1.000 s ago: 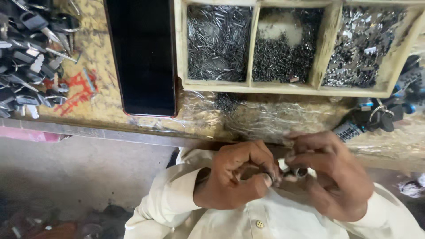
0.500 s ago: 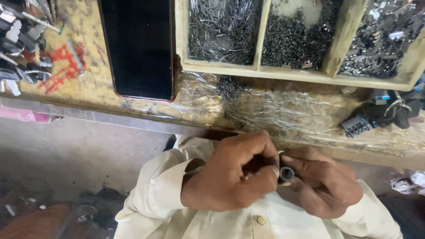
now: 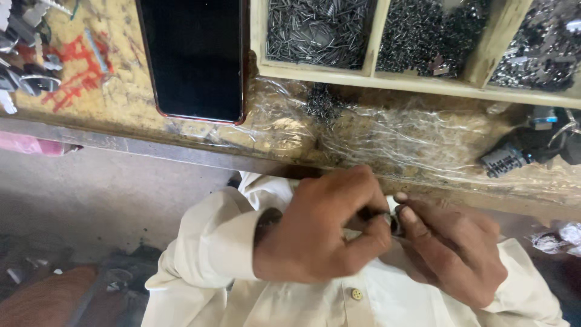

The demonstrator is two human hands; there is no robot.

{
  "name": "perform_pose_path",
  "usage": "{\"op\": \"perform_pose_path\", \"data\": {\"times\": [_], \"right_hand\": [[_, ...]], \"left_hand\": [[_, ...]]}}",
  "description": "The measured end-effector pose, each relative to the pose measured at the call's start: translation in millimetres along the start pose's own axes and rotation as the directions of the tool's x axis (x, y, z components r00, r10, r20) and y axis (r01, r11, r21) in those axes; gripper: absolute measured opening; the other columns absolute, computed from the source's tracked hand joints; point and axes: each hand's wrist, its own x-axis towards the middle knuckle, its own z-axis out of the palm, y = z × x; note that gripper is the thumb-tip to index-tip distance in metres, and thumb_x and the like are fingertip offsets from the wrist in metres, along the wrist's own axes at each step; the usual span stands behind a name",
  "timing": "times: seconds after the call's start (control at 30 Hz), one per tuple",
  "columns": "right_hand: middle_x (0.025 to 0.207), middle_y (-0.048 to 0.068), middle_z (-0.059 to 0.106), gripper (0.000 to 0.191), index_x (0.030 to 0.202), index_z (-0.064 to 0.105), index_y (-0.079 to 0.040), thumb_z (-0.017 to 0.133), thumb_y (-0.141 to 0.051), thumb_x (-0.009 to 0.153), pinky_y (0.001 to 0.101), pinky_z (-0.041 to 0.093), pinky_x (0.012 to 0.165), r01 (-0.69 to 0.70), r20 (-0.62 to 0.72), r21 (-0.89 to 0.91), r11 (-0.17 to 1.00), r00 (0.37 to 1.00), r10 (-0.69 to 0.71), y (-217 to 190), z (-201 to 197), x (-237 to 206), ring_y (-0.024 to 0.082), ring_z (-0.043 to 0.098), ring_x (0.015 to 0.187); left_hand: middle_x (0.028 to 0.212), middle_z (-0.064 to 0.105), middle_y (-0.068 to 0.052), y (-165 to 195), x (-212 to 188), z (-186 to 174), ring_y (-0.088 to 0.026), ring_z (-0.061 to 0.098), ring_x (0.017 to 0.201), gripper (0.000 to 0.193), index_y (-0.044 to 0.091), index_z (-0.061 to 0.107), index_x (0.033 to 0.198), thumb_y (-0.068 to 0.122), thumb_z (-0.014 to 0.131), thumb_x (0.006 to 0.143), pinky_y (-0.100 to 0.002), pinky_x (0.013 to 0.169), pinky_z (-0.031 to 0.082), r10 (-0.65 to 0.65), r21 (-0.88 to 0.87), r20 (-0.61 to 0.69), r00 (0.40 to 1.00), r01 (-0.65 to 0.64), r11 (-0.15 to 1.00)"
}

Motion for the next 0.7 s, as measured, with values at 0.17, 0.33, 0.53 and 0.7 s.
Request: {"op": "perform_pose_path", "data": {"times": [0.17, 0.33, 0.53, 0.7], "right_hand": [[0.084, 0.029, 0.066, 0.034, 0.104, 0.056, 0.022, 0.074, 0.009, 0.079, 0.0467, 0.061, 0.063, 0.043, -0.122, -0.130, 0.991, 0.991, -0.059, 0.5, 5.3, 48.4, 0.042, 0.073, 0.075], [0.090, 0.016, 0.068, 0.042, 0.111, 0.065, 0.009, 0.079, -0.007, 0.075, 0.0505, 0.054, 0.075, -0.094, 0.163, 0.251, 0.963, 0.985, 0.053, -11.2, -23.4, 85.9, 0.029, 0.070, 0.079], [0.092, 0.014, 0.067, 0.035, 0.114, 0.064, 0.007, 0.073, -0.012, 0.086, 0.0449, 0.053, 0.078, -0.449, -0.073, -0.382, 0.808, 0.886, 0.457, 128.9, -84.9, 86.9, 0.025, 0.068, 0.082], [0.095, 0.011, 0.066, 0.031, 0.117, 0.062, 0.005, 0.067, -0.016, 0.095, 0.0403, 0.053, 0.082, -0.488, 0.037, -0.328, 0.809, 0.849, 0.527, 230.0, -81.1, 57.5, 0.022, 0.066, 0.085]], "left_hand": [[0.124, 0.066, -0.026, 47.4, 32.9, -0.8, -0.036, 0.072, 0.116, 0.060, -0.015, 0.063, 0.120, 0.020, 0.081, 0.074, -0.047, 0.100, 0.061, 0.389, 0.440, 0.064, 0.919, -0.376, 0.816], [0.117, 0.067, -0.022, 1.1, 34.2, 4.2, -0.032, 0.073, 0.108, 0.024, -0.002, 0.066, 0.118, 0.004, 0.079, 0.099, -0.040, 0.092, 0.065, 0.115, -0.711, -0.086, 0.990, -0.142, 0.689], [0.124, 0.073, -0.016, -48.3, -2.8, 16.8, -0.025, 0.076, 0.109, 0.014, 0.002, 0.066, 0.113, -0.005, 0.072, 0.102, -0.031, 0.092, 0.066, 0.187, -0.617, 0.183, 0.965, -0.035, 0.786], [0.125, 0.074, -0.011, -38.5, 19.7, 15.5, -0.023, 0.076, 0.115, 0.014, 0.004, 0.065, 0.110, -0.005, 0.072, 0.101, -0.031, 0.098, 0.064, 0.275, -0.307, 0.048, 0.960, -0.248, 0.919]]}}
